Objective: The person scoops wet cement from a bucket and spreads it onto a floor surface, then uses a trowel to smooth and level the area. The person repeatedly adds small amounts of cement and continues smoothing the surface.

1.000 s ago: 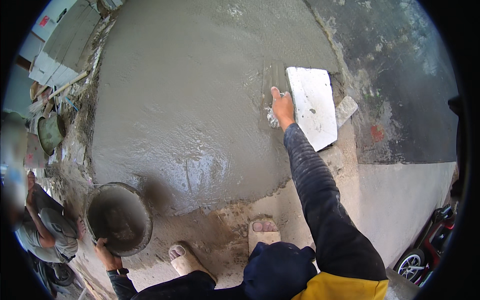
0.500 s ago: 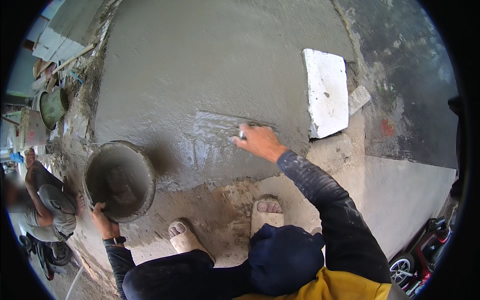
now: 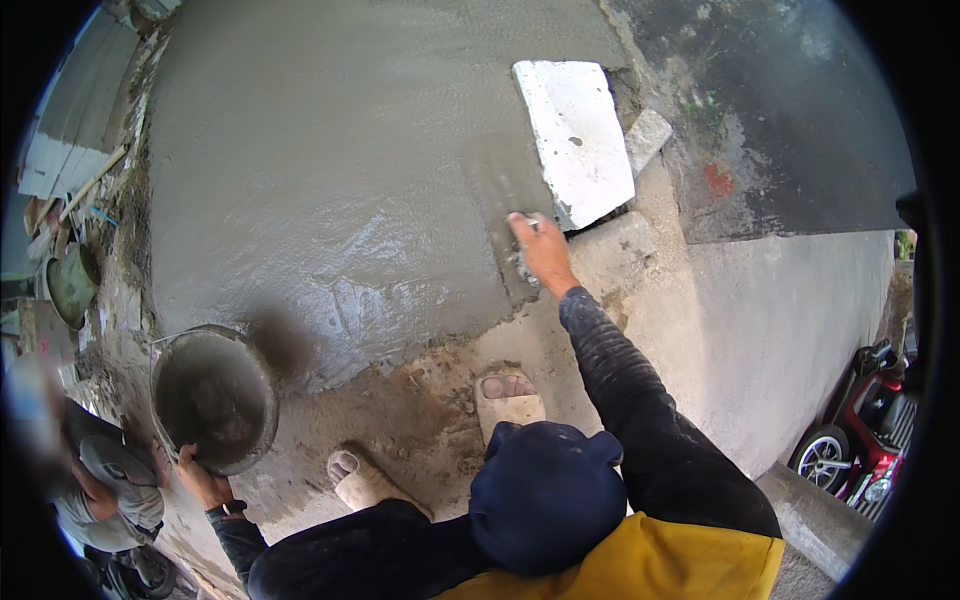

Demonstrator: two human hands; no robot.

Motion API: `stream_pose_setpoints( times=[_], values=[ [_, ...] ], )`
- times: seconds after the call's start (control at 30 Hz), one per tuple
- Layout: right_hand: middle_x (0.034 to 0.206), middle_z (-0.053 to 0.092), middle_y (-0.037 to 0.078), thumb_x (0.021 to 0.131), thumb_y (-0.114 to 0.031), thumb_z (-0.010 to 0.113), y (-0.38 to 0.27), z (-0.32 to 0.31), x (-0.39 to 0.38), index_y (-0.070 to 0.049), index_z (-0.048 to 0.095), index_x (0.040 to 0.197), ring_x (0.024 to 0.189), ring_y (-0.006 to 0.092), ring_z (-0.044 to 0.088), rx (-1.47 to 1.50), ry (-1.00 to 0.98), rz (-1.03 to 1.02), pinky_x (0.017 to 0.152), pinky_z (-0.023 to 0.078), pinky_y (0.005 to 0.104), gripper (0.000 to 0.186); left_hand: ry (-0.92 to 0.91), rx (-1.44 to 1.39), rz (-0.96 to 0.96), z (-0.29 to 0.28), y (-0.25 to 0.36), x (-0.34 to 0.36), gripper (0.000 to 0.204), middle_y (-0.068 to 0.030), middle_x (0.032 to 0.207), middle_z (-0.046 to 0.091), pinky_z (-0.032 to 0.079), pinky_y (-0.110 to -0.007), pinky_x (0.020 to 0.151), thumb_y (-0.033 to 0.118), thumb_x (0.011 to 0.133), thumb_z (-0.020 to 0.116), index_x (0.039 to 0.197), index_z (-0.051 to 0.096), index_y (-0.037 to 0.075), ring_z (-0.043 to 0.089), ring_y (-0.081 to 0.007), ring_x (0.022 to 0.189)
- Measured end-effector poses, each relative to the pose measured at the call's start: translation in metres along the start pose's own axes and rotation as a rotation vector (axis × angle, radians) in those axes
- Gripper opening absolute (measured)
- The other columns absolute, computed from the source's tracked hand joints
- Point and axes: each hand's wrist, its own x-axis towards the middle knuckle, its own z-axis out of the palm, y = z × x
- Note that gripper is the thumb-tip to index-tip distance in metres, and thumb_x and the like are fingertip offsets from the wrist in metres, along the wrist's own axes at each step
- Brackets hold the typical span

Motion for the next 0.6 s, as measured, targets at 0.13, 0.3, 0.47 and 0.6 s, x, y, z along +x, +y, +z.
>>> stream_pose_setpoints(
  times=[0.13,0.3,0.47,0.6],
  values=[
    [0.120,0.064,0.038,0.097,-0.060,0.054,-0.010,-0.011,0.001,0.018,0.057,0.128,0.117,0.0482,0.061,-0.115,-0.154,0.027,0.102,0.046,0.0465,0.083,-0.061,-0.007,0.030,-0.004,0.001,-0.002,0.003,-0.0013,0.084,0.058,0.050,-0.032,0.078,0.006,0.079,0.059,0.078,0.059,0.003,0.058,-0.0161,0.079],
    [0.126,0.060,0.041,0.097,-0.060,0.053,-0.021,-0.014,0.023,0.018,0.057,0.128,0.122,0.0492,0.058,-0.080,-0.021,0.121,0.106,0.044,0.0472,0.085,-0.037,-0.047,-0.028,-0.010,0.005,-0.008,0.003,-0.0015,0.085,0.059,0.052,-0.033,0.080,0.005,0.079,0.059,0.081,0.061,0.004,0.059,-0.0166,0.081],
    [0.117,0.066,0.036,0.098,-0.057,0.053,-0.076,0.037,0.020,0.015,0.060,0.125,0.114,0.0491,0.063,-0.063,-0.201,-0.041,0.100,0.048,0.0487,0.077,-0.087,-0.104,-0.082,-0.003,0.009,-0.015,0.002,-0.0011,0.086,0.058,0.052,-0.034,0.081,0.005,0.079,0.058,0.081,0.059,0.004,0.059,-0.0159,0.083],
    [0.124,0.063,0.037,0.096,-0.061,0.054,-0.078,0.021,0.053,0.016,0.058,0.127,0.122,0.0466,0.061,0.097,-0.227,0.163,0.105,0.045,0.0464,0.083,0.024,-0.044,-0.022,-0.010,0.021,-0.029,0.005,-0.0011,0.086,0.058,0.052,-0.034,0.081,0.005,0.079,0.057,0.084,0.058,0.004,0.060,-0.0170,0.082]
  ],
)
